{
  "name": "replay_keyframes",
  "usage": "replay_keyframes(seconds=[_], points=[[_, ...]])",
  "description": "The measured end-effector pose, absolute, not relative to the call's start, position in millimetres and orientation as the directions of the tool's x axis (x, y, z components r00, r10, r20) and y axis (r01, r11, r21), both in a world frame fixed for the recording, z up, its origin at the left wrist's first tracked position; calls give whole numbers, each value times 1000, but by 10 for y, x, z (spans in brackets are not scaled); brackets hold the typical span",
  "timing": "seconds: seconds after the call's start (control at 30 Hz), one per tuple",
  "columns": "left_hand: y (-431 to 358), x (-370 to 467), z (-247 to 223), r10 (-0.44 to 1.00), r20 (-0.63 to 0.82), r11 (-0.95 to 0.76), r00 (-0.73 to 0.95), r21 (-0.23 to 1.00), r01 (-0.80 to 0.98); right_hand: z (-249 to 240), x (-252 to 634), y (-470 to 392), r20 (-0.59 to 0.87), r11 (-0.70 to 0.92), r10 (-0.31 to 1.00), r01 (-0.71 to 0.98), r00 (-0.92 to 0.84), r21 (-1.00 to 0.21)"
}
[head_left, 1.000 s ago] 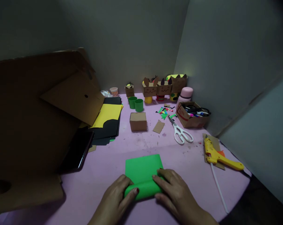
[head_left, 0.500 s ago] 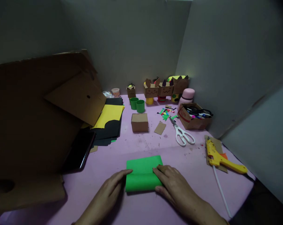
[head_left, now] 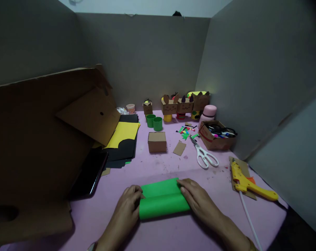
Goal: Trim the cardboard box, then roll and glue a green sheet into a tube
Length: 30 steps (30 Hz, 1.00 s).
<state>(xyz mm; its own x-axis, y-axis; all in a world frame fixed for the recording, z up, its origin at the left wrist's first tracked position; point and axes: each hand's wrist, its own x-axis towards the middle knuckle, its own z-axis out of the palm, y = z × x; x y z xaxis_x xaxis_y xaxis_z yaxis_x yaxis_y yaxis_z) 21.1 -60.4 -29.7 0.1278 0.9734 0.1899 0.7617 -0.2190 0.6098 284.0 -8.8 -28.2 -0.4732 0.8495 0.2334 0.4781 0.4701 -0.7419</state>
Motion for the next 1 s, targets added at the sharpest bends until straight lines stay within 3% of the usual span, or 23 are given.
replay_keyframes(seconds=[0.17, 0.3, 0.67, 1.0], points=[[-601, 229, -292, 980, 189, -169, 61, 633, 755, -460, 2931, -27, 76, 184, 949, 337, -307, -924], [-581, 236, -279, 983, 177, -151, 48, 634, 758, -479, 2876, 28, -35, 79, 953, 357, -302, -931], [-511, 203, -210, 989, 91, -150, 120, 595, 789, -352, 2688, 110, -19, 132, 973, 619, -231, -774], [-413, 200, -189, 997, 28, -70, 68, 633, 771, -370, 2682, 125, 69, 242, 952, 597, -297, -765]])
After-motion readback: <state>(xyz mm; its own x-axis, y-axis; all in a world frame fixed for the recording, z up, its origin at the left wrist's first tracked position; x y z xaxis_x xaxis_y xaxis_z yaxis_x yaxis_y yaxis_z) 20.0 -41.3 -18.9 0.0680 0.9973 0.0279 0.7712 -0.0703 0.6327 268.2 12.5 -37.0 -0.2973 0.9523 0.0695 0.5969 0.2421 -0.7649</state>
